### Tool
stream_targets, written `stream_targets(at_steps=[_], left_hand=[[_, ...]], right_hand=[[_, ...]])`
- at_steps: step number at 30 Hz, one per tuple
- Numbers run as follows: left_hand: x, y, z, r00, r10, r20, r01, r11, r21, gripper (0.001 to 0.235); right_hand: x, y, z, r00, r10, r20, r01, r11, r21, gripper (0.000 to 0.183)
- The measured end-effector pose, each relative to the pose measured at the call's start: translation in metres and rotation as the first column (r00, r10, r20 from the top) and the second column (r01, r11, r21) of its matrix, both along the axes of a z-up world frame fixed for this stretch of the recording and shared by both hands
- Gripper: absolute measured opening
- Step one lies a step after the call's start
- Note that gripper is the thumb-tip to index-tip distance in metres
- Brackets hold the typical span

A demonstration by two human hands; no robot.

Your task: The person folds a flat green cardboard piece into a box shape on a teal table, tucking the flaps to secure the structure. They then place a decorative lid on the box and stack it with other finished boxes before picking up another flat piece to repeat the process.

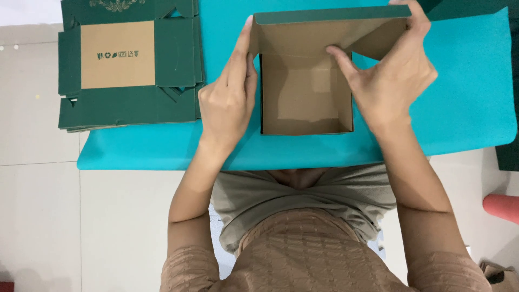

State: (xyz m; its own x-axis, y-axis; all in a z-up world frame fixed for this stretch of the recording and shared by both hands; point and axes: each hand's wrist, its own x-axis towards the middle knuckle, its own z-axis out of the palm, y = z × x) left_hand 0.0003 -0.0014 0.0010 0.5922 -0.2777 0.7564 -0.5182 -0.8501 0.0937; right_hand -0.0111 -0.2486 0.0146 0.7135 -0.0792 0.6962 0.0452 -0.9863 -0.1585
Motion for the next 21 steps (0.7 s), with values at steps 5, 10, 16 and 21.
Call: stream_targets(at_steps=[5, 10, 16, 21], left_hand=[[-0.002, 0.001, -0.001, 0.999, -0.001, -0.034, 0.0, 1.0, -0.021, 0.045], [-0.008, 0.007, 0.008, 0.999, 0.033, 0.002, -0.033, 0.999, -0.026, 0.033], [-0.032, 0.01, 0.009, 0.992, -0.098, -0.078, 0.094, 0.994, -0.055, 0.028], [-0.049, 0.006, -0.007, 0.956, -0.124, -0.267, 0.093, 0.988, -0.125, 0.038]], right_hand=[[0.011, -0.001, -0.011, 0.984, -0.092, 0.154, 0.114, 0.983, -0.144, 0.101], [-0.007, -0.002, -0.002, 0.974, 0.186, 0.126, -0.195, 0.979, 0.064, 0.049], [-0.04, -0.012, 0.01, 0.898, 0.435, 0.064, -0.436, 0.9, 0.003, 0.049], [-0.052, -0.013, 0.004, 0.846, 0.533, 0.024, -0.531, 0.838, 0.126, 0.038]])
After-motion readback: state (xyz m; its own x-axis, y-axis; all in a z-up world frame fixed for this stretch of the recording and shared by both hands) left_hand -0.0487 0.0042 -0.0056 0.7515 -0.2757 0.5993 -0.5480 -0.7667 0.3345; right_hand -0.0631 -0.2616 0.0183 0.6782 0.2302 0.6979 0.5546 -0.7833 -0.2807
